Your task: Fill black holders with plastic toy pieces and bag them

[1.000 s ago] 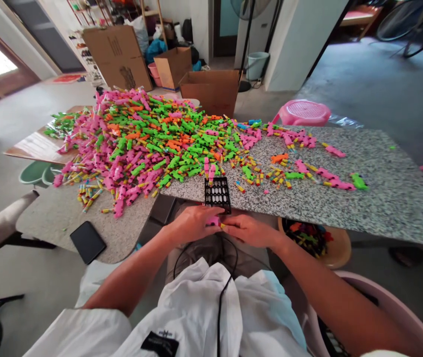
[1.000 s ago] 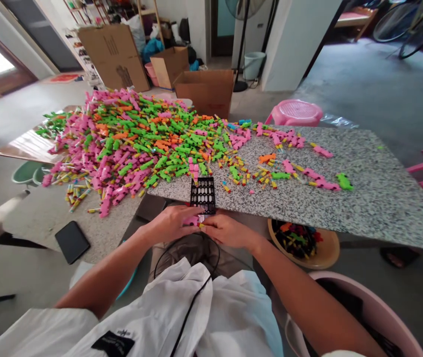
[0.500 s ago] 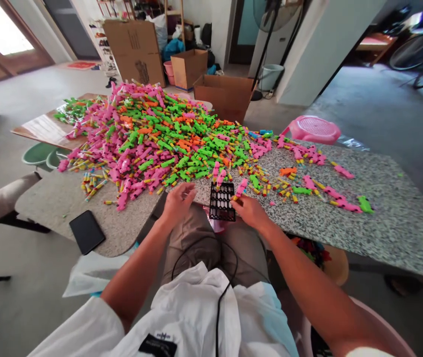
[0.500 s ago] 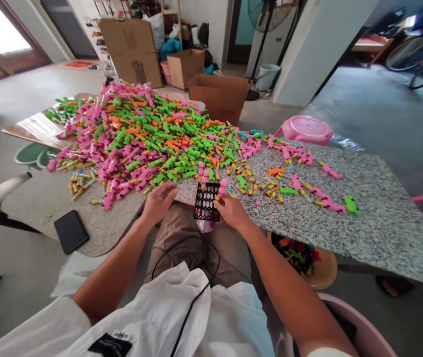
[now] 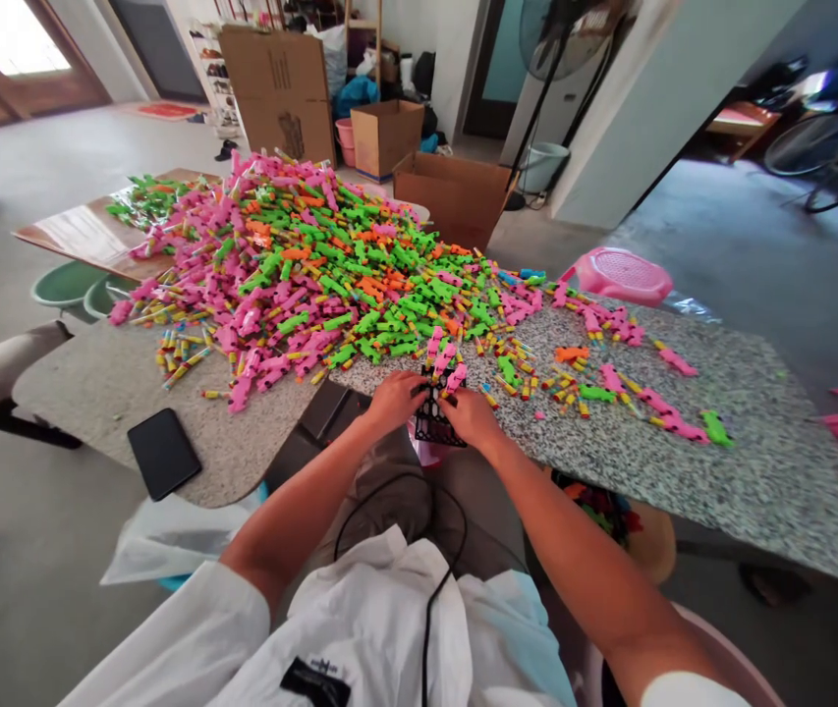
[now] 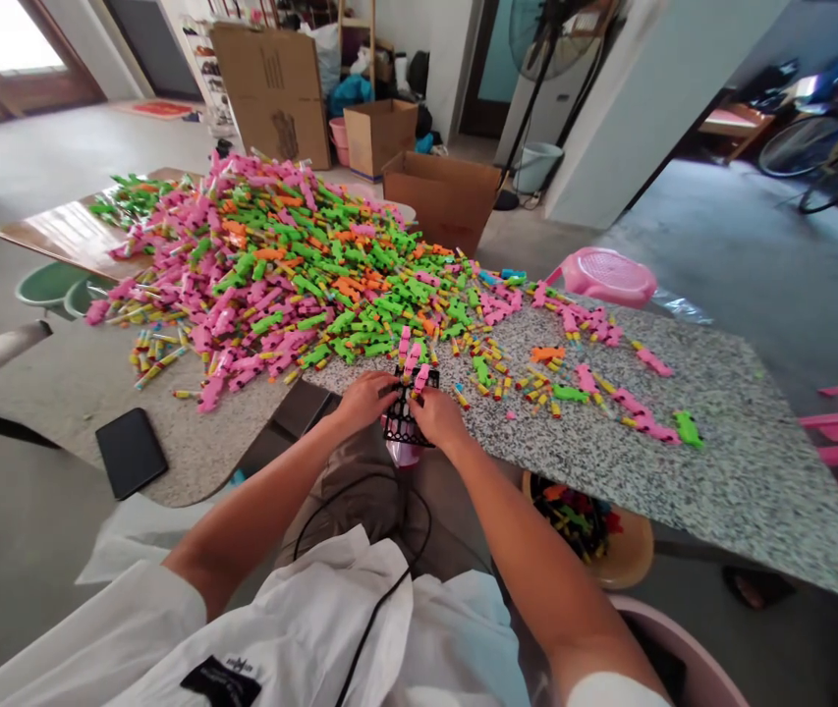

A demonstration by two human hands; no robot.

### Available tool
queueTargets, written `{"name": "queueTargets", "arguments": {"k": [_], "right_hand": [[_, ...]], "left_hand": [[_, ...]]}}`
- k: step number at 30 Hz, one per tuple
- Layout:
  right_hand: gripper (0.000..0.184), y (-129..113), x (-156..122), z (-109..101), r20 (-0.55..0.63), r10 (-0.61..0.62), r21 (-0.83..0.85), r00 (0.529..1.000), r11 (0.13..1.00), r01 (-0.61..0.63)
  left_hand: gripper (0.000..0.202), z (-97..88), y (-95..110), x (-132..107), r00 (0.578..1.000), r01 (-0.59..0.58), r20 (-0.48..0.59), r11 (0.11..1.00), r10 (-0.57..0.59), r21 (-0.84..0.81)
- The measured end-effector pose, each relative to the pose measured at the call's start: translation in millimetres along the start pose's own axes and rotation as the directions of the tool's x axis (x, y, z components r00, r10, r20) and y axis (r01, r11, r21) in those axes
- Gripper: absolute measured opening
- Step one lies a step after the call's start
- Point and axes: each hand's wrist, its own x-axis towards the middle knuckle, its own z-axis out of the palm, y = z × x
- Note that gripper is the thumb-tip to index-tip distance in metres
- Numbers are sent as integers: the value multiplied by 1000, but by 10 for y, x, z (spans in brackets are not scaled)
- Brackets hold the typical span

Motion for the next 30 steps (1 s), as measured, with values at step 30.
{"name": "queueTargets", "arguments": {"k": [30], "right_hand": [[43, 2134, -66, -1215, -381, 693, 153, 612, 700, -697]], "left_hand": [[39, 206, -269, 213, 997, -15, -72, 974, 33, 227]]}}
